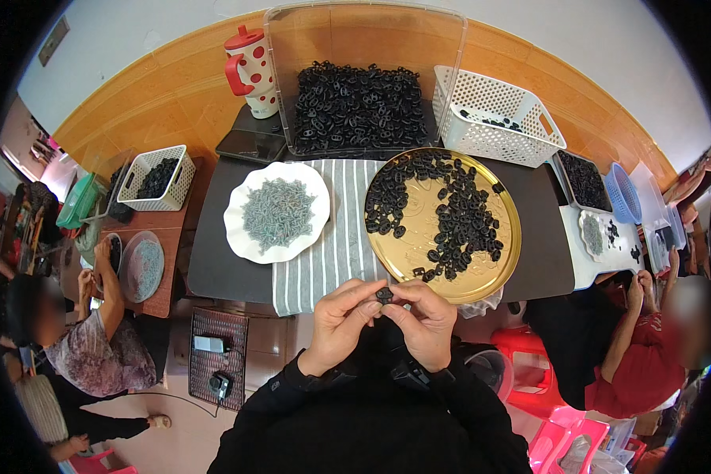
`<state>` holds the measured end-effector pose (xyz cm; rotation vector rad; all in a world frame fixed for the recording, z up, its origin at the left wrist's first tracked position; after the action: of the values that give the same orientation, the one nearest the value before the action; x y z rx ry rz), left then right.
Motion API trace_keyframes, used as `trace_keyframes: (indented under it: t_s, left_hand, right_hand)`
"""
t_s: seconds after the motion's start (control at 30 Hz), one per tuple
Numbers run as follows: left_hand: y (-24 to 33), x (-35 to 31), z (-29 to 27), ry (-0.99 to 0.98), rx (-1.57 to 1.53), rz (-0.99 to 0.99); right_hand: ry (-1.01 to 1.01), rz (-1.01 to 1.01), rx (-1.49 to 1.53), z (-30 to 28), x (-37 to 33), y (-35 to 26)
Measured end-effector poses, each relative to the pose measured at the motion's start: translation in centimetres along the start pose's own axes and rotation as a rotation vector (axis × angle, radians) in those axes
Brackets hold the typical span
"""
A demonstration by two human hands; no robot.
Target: The person picks up a black plastic toggle and a metal spring by hand, inserts the spring into the toggle, and places the assembled unit into a white basket. This process is repeated with additional toggles and springs taken from a tray and a plate.
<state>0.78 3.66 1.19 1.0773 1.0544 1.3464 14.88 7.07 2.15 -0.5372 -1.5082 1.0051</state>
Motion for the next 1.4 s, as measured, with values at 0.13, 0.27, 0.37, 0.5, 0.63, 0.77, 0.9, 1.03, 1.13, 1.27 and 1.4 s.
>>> trace_keyframes:
  t_s: [0.13,0.27,0.37,0.5,0.63,0.77,0.9,1.03,1.13,1.27,1.4]
  left_hand:
    - [0.0,-0.1,0.3,0.018,0.001,0.008]
    - [-0.1,-0.1,0.3,0.031,-0.011,0.040]
    - [-0.1,-0.2,0.4,0.028,0.008,0.040]
    - [0.0,-0.2,0.5,0.007,0.023,0.050]
    - [0.1,-0.2,0.4,0.006,0.041,0.044]
    - [0.3,-0.2,0.6,0.004,-0.004,0.003]
    - [-0.4,0.0,0.7,-0.006,-0.136,-0.068]
    - [-0.9,0.2,0.8,-0.026,-0.222,-0.092]
    - [-0.8,0.2,0.8,-0.025,-0.312,-0.115]
    - [-1.1,0.4,0.6,-0.017,-0.394,-0.180]
    - [-1.3,0.6,0.5,0.018,-0.385,-0.202]
  right_hand:
    - [-0.005,-0.020,-0.025,-0.1,-0.1,0.0]
    - [0.005,-0.001,0.017,-0.1,-0.2,0.1]
    - [-0.009,-0.036,0.002,-0.2,-0.1,0.1]
    - [-0.022,-0.007,0.038,-0.2,0.1,-0.1]
    - [-0.005,-0.013,0.086,-0.1,0.2,0.1]
    - [-0.028,-0.012,0.087,-0.3,0.3,0.0]
    - [-0.035,0.083,0.142,-0.5,0.5,0.3]
    - [-0.017,0.150,0.216,-0.6,0.8,0.5]
    - [-0.053,0.173,0.209,-0.8,1.1,0.3]
    - [-0.067,0.144,0.161,-0.8,1.0,0.2]
    - [0.067,0.224,0.225,-0.4,0.8,-0.3]
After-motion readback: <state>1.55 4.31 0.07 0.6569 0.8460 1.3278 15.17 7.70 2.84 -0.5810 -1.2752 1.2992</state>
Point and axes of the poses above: each hand's wrist, its own x-axis towards the middle knuckle, its own z-axis out of the palm, y = z × x, the point moved 4 cm from there along x, towards the middle knuckle, and after that the axes turned 12 degrees about -z, right-handed, at the moved point
